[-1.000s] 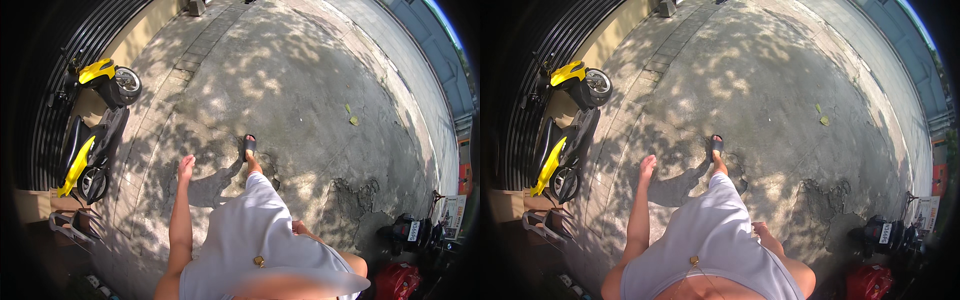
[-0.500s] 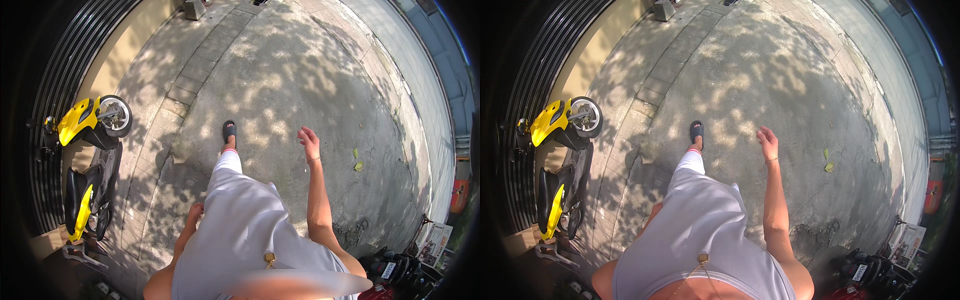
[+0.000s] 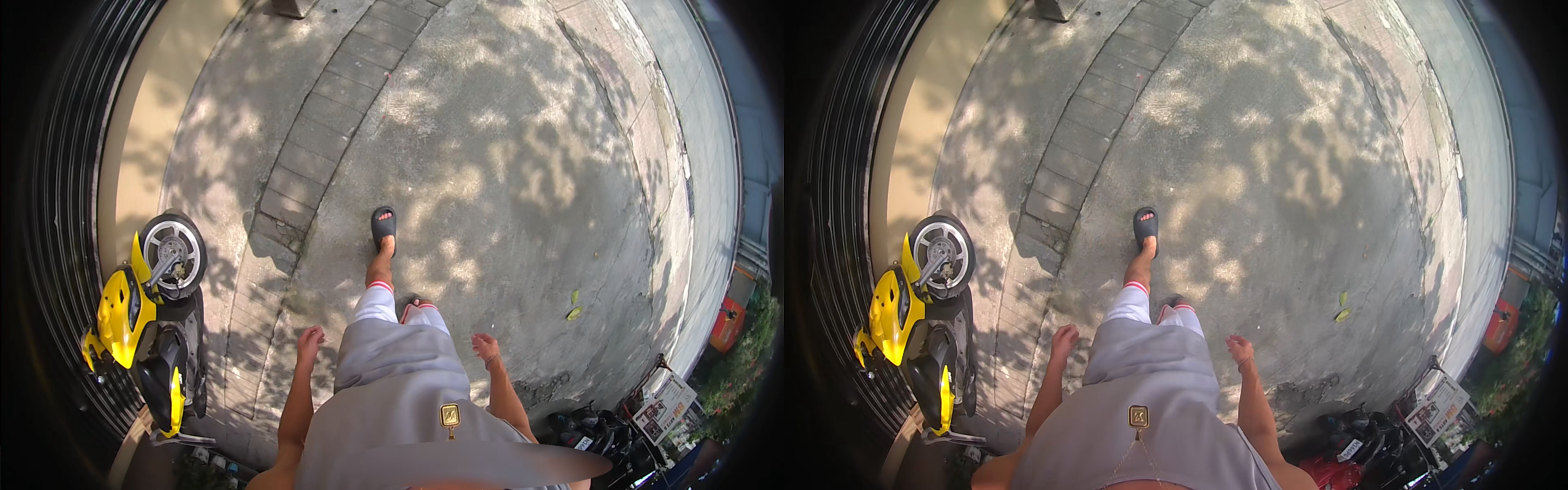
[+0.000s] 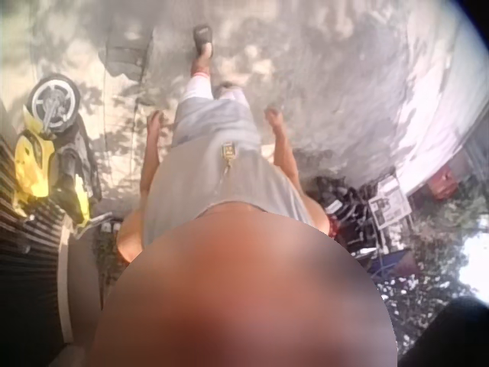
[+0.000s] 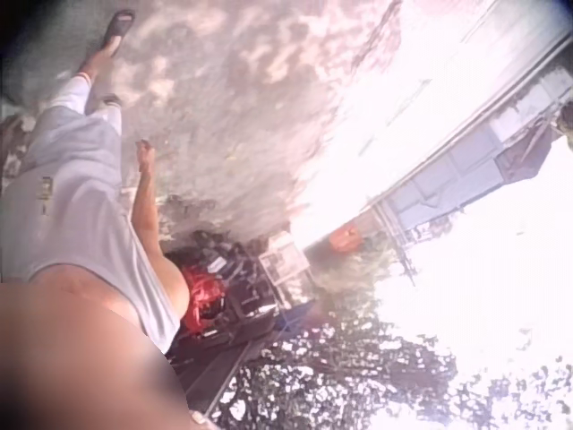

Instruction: The person retrieves a coiled orange cord, measures and cuts a length, then ties it to the back of a wooden picture frame. They secure the cord with tape and carry the frame into an indoor room.

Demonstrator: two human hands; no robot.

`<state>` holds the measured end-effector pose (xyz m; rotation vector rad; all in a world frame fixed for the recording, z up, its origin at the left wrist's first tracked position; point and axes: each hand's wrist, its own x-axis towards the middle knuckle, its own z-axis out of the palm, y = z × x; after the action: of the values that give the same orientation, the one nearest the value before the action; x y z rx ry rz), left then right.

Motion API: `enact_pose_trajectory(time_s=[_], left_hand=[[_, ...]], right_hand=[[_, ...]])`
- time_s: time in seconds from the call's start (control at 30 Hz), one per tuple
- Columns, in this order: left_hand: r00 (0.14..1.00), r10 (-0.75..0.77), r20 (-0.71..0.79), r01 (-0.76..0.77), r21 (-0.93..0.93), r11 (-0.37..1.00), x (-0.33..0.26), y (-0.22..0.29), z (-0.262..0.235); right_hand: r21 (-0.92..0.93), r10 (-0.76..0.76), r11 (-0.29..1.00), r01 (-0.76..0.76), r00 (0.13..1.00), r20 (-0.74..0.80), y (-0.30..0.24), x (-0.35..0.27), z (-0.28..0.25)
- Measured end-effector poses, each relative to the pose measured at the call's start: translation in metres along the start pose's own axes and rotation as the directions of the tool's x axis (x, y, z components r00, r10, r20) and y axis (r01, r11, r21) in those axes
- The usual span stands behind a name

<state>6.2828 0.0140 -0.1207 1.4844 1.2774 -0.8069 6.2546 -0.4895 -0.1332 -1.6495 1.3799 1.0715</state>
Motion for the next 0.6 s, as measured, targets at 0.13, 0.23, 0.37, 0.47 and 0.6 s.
enact_pose_trajectory(time_s=[0.13,0.23,0.37,0.47,0.6], left_hand=[[0.994,0.108,0.006,-0.108,-0.007,0.994,0.007,0.108,0.006],[0.984,0.178,0.026,-0.177,-0.028,0.984,0.032,0.179,0.023],[0.975,0.219,0.03,-0.217,-0.049,0.975,0.07,0.274,0.047],[0.986,0.167,0.016,-0.166,-0.041,0.985,0.093,0.34,0.057],[0.983,0.185,-0.023,-0.186,-0.053,0.981,0.127,0.435,0.07]], right_hand=[[0.159,-0.116,0.982,0.103,0.99,0.076,-0.102,-0.011,-0.009],[0.284,-0.249,0.932,0.226,0.967,0.048,-0.204,-0.005,-0.015],[0.304,-0.35,0.895,0.325,0.936,0.03,-0.335,0.015,-0.029],[0.299,-0.34,0.903,0.307,0.938,0.064,-0.428,0.04,-0.044],[0.33,-0.34,0.884,0.332,0.94,-0.035,-0.539,0.057,-0.077]])
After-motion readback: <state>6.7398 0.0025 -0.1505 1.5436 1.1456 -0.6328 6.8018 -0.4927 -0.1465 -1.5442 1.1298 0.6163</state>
